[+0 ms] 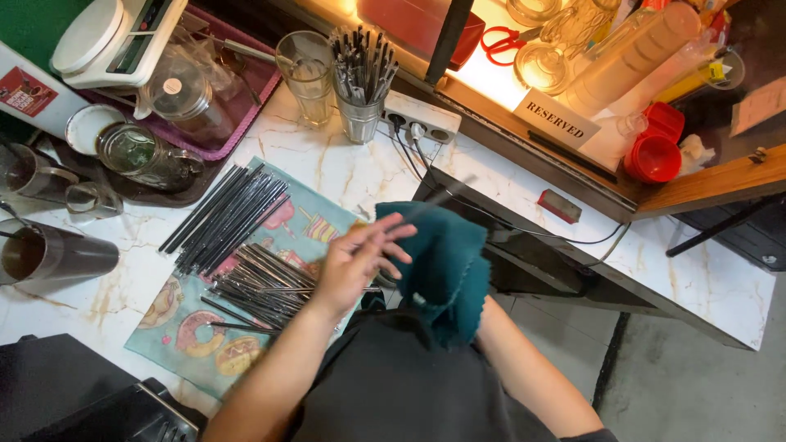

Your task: Cleaning individual metal straws using a green microfiber cloth at a coffee shop counter.

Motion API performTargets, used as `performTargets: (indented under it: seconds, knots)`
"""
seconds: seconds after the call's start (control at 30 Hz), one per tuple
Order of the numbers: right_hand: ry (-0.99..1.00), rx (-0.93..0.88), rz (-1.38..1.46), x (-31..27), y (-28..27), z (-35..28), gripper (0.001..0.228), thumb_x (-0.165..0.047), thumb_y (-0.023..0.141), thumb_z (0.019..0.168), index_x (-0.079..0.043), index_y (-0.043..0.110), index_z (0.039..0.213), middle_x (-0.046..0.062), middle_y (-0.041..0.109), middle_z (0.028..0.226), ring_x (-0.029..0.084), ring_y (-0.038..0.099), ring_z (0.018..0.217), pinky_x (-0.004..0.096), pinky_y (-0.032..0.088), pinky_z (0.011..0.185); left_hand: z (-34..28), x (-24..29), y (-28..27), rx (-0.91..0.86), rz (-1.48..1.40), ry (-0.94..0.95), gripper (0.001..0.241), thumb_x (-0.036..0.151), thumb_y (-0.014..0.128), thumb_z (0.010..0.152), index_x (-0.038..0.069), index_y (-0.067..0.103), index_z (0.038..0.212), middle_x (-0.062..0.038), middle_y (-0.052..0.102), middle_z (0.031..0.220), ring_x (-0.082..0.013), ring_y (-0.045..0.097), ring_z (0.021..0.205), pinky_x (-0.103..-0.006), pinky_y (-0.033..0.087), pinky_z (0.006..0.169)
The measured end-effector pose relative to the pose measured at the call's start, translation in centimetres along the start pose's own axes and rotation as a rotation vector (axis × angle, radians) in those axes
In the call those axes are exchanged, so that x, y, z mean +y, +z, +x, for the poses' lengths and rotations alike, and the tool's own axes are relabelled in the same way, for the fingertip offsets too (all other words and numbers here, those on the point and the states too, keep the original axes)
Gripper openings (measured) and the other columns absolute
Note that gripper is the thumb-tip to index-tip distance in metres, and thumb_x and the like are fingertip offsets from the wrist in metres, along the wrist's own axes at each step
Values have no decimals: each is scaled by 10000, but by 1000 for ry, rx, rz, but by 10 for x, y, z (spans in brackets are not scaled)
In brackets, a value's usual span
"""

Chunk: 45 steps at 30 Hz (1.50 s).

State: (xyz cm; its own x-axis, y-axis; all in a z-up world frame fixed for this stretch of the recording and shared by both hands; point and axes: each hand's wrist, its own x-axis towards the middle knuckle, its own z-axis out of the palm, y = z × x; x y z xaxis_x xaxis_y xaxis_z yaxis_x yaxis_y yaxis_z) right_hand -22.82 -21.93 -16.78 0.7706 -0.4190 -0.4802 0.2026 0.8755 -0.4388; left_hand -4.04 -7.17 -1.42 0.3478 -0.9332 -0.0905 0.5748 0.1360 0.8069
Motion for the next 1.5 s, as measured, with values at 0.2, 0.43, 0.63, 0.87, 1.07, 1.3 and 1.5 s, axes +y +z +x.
performTargets:
  seconds: [0.2, 0.43, 0.63, 0.87, 1.07, 1.3, 1.5]
  knots:
    - [-354, -4, -448, 29, 36, -35, 271, -171, 626, 1014, -44, 631, 1254, 59, 667, 1224, 186, 626, 1128, 358, 533, 971, -5, -18, 6, -196, 322, 131, 390, 73, 667, 970, -25, 645, 1347, -106, 714, 1276, -147, 674, 1131, -295, 543, 995]
    - [-529, 65, -435, 11, 74, -46, 263, -172, 596, 1042, -33, 619, 1264, 67, 663, 1240, 185, 620, 1154, 357, 504, 1022, -16, -12, 2, -133, 878, 269, 357, 27, 720, 825, -3, 713, 1180, -129, 769, 924, -181, 762, 871, -300, 583, 794]
    - [-511, 135, -217, -31, 109, -51, 307, -243, 578, 1047, 8, 633, 1214, 121, 705, 1183, 231, 681, 1053, 405, 562, 949, -22, 37, 12, -30, 1032, 52, 330, 79, 680, 908, 64, 744, 1232, -123, 751, 754, -181, 676, 573, -306, 507, 546]
    - [-621, 250, -179, -77, 69, -55, 303, -258, 576, 1063, 0, 623, 1215, 126, 694, 1180, 253, 688, 1045, 433, 575, 934, -28, 105, -10, 118, 1020, 54, 234, 105, 638, 972, 66, 733, 1182, -33, 839, 1005, -121, 699, 655, -256, 548, 551]
    - [-492, 280, -265, -64, 65, -70, 291, -238, 582, 1017, -20, 641, 1200, 106, 706, 1170, 237, 689, 1035, 417, 567, 920, -16, 167, 5, 373, 1225, 473, 135, 98, 687, 1028, 19, 714, 1134, -76, 779, 1012, -135, 764, 818, -270, 576, 642]
    - [-480, 237, -316, -44, 32, -66, 225, -162, 590, 1036, -28, 654, 1205, 76, 698, 1192, 204, 641, 1084, 375, 514, 968, 60, 178, 0, 280, 1732, 872, 81, 153, 798, 939, 90, 791, 989, -93, 730, 938, -304, 706, 845, -412, 567, 734]
    - [-438, 240, -379, -51, 43, -79, 237, -169, 568, 1033, -30, 654, 1205, 87, 699, 1206, 210, 649, 1099, 388, 532, 962, 164, 135, -18, 276, 2376, 617, 87, 151, 726, 824, 177, 789, 770, -45, 718, 791, -232, 735, 785, -359, 556, 601]
